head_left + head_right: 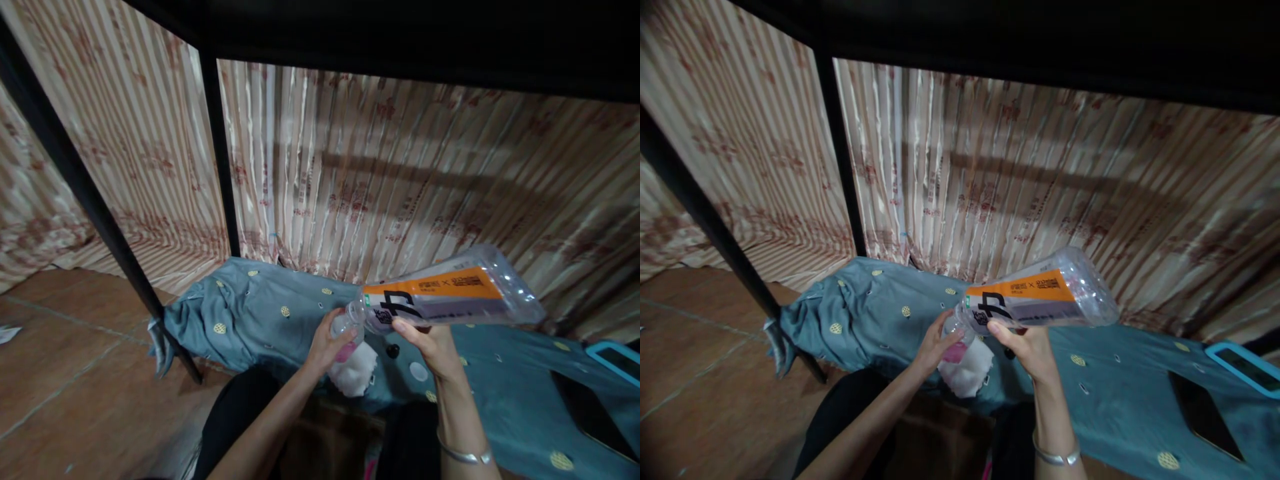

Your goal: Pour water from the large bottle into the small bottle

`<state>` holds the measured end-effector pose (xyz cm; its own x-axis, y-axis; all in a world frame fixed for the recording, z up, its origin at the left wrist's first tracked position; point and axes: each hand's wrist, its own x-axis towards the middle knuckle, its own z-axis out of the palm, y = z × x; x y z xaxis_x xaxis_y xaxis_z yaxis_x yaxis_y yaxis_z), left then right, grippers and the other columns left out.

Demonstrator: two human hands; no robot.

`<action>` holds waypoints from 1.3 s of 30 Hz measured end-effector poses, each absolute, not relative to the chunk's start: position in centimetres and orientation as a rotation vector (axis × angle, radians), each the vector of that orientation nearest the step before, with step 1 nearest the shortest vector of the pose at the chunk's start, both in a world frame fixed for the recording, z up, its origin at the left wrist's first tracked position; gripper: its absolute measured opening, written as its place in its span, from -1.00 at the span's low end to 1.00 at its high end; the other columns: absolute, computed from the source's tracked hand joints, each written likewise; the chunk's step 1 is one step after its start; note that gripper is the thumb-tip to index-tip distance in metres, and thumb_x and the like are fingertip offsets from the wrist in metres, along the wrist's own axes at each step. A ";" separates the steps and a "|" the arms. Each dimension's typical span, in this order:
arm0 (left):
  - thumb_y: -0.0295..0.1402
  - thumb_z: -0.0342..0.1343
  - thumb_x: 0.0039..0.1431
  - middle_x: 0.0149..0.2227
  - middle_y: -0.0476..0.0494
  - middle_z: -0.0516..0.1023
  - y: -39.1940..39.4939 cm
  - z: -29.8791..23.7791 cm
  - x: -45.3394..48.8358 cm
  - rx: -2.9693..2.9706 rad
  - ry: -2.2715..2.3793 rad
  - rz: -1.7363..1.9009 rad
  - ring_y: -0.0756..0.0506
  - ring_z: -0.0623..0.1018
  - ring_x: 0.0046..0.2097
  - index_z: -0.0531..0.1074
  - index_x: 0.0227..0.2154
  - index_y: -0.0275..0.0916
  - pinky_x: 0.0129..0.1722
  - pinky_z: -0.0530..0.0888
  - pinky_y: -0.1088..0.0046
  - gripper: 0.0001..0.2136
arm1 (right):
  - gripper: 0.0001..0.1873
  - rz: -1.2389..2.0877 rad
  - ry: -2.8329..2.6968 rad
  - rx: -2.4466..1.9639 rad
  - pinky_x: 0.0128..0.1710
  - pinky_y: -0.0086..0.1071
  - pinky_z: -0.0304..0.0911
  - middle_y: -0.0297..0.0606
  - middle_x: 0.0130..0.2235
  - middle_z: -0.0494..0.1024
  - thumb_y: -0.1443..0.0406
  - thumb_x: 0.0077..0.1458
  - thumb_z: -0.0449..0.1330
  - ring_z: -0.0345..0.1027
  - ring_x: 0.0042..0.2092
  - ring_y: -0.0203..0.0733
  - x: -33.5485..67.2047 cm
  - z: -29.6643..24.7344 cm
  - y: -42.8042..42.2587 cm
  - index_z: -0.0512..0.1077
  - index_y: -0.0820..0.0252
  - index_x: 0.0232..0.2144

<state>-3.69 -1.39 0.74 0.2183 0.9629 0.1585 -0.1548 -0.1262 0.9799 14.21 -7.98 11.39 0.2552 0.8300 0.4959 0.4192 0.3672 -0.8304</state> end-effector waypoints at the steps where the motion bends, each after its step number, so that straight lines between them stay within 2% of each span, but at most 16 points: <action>1: -0.15 0.39 -0.11 0.03 -0.28 0.60 -1.4 0.7 -3.7 1.308 0.865 1.192 -0.35 0.55 0.07 0.51 0.00 -0.24 0.15 0.43 0.11 -0.43 | -0.46 0.414 -1.362 -1.255 -0.09 -0.10 0.45 -0.19 -0.34 0.63 -0.08 -0.21 0.42 0.54 -0.23 0.04 14.2 11.4 -8.0 0.59 0.13 -0.24; 4: -0.14 0.40 -0.14 0.01 -0.25 0.61 -1.6 0.6 -3.7 1.302 0.856 1.206 -0.34 0.56 0.06 0.50 0.00 -0.22 0.13 0.46 0.13 -0.41 | -0.48 0.425 -1.350 -1.296 -0.08 -0.09 0.45 -0.20 -0.37 0.63 -0.09 -0.23 0.43 0.54 -0.22 0.05 14.3 11.2 -8.3 0.60 0.12 -0.28; 9: -0.10 0.33 -0.01 0.00 -0.27 0.61 -2.1 0.8 -3.8 1.308 0.828 1.229 -0.32 0.56 0.06 0.48 0.02 -0.26 0.12 0.46 0.15 -0.46 | -0.57 0.415 -1.335 -1.344 -0.02 -0.04 0.42 -0.22 -0.44 0.61 -0.08 -0.23 0.43 0.54 -0.24 0.06 14.6 10.7 -8.7 0.59 0.10 -0.43; 18: -0.11 0.29 0.05 0.05 -0.29 0.58 -2.4 1.1 -4.0 1.356 0.854 1.190 -0.31 0.54 0.09 0.45 0.07 -0.30 0.14 0.44 0.16 -0.45 | -0.56 0.416 -1.263 -1.443 0.11 0.04 0.31 -0.18 -0.36 0.63 -0.14 -0.25 0.39 0.52 -0.20 0.08 15.7 9.6 -8.8 0.60 0.05 -0.52; 23: -0.09 0.26 0.06 0.06 -0.30 0.57 -2.5 1.4 -3.9 1.357 0.854 1.191 -0.29 0.54 0.07 0.44 0.06 -0.30 0.12 0.45 0.18 -0.46 | -0.63 0.380 -1.169 -1.438 0.01 -0.01 0.37 -0.23 -0.41 0.62 -0.06 -0.32 0.45 0.50 -0.28 0.03 16.0 9.4 -9.0 0.58 0.05 -0.55; 31: -0.05 0.27 0.03 0.03 -0.26 0.57 -2.7 1.7 -3.6 1.343 0.867 1.182 -0.26 0.54 0.05 0.45 0.04 -0.29 0.10 0.46 0.23 -0.44 | -0.65 0.461 -1.195 -1.421 -0.08 -0.09 0.38 -0.23 -0.41 0.62 -0.04 -0.19 0.43 0.50 -0.31 0.00 16.2 8.9 -9.1 0.59 0.08 -0.50; 37: -0.13 0.32 0.01 0.04 -0.29 0.57 -2.5 1.6 -3.8 1.353 0.892 1.183 -0.29 0.55 0.04 0.46 0.04 -0.30 0.11 0.46 0.17 -0.45 | -0.62 0.384 -1.201 -1.405 0.04 0.00 0.32 -0.24 -0.41 0.61 -0.08 -0.23 0.44 0.49 -0.29 0.02 15.7 9.4 -8.8 0.58 0.05 -0.51; 39: -0.16 0.35 0.01 0.03 -0.25 0.59 -2.5 1.6 -3.8 1.355 0.900 1.190 -0.30 0.55 0.05 0.47 0.03 -0.27 0.12 0.45 0.17 -0.47 | -0.63 0.403 -1.225 -1.396 0.11 0.04 0.27 -0.23 -0.40 0.61 -0.09 -0.17 0.42 0.50 -0.26 0.03 15.8 9.1 -8.7 0.58 0.04 -0.50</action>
<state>-3.80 -2.47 1.56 0.2163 0.9624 0.1641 -0.1036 -0.1445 0.9841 15.80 -8.72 9.10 0.3905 0.8276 0.4032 0.4260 0.2258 -0.8761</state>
